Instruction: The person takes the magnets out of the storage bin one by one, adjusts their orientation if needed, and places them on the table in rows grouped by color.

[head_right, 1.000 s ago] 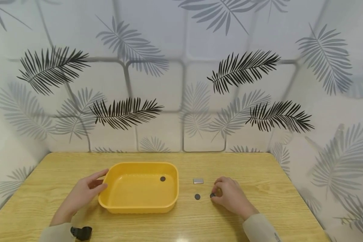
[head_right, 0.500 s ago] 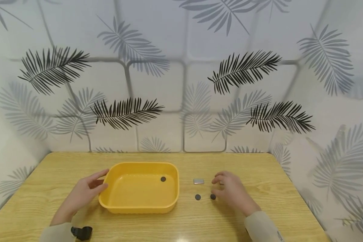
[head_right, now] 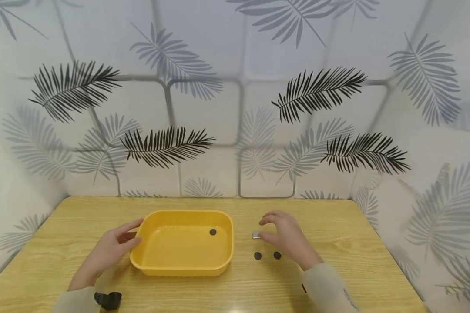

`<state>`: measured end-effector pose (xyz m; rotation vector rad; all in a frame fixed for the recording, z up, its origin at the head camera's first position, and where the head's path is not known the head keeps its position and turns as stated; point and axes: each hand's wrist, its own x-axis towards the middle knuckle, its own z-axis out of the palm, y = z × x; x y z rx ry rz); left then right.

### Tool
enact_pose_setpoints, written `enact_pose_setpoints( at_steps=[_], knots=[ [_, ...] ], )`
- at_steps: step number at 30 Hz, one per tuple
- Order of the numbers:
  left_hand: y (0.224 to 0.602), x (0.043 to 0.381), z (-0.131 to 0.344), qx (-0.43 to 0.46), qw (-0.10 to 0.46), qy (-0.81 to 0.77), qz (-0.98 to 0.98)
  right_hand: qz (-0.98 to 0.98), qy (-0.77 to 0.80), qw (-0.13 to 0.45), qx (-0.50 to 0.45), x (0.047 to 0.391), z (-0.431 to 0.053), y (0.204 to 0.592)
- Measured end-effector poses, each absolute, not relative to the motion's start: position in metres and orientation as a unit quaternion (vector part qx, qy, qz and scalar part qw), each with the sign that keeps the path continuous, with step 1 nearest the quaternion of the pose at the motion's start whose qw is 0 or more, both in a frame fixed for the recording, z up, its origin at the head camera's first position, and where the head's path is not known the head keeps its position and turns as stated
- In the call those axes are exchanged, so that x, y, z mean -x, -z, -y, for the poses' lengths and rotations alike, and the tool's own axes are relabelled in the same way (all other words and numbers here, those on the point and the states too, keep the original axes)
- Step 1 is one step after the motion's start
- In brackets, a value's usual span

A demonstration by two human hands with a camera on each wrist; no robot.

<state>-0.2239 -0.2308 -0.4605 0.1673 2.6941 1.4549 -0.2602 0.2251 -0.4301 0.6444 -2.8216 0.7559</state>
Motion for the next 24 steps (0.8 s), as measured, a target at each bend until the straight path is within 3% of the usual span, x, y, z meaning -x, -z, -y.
enact_pose_setpoints(
  at_steps=[24],
  knots=[
    [0.459,0.223,0.231,-0.045,0.038,-0.482,-0.874,0.920,-0.309,0.022,-0.241,0.266,-0.131,0.429]
  ],
)
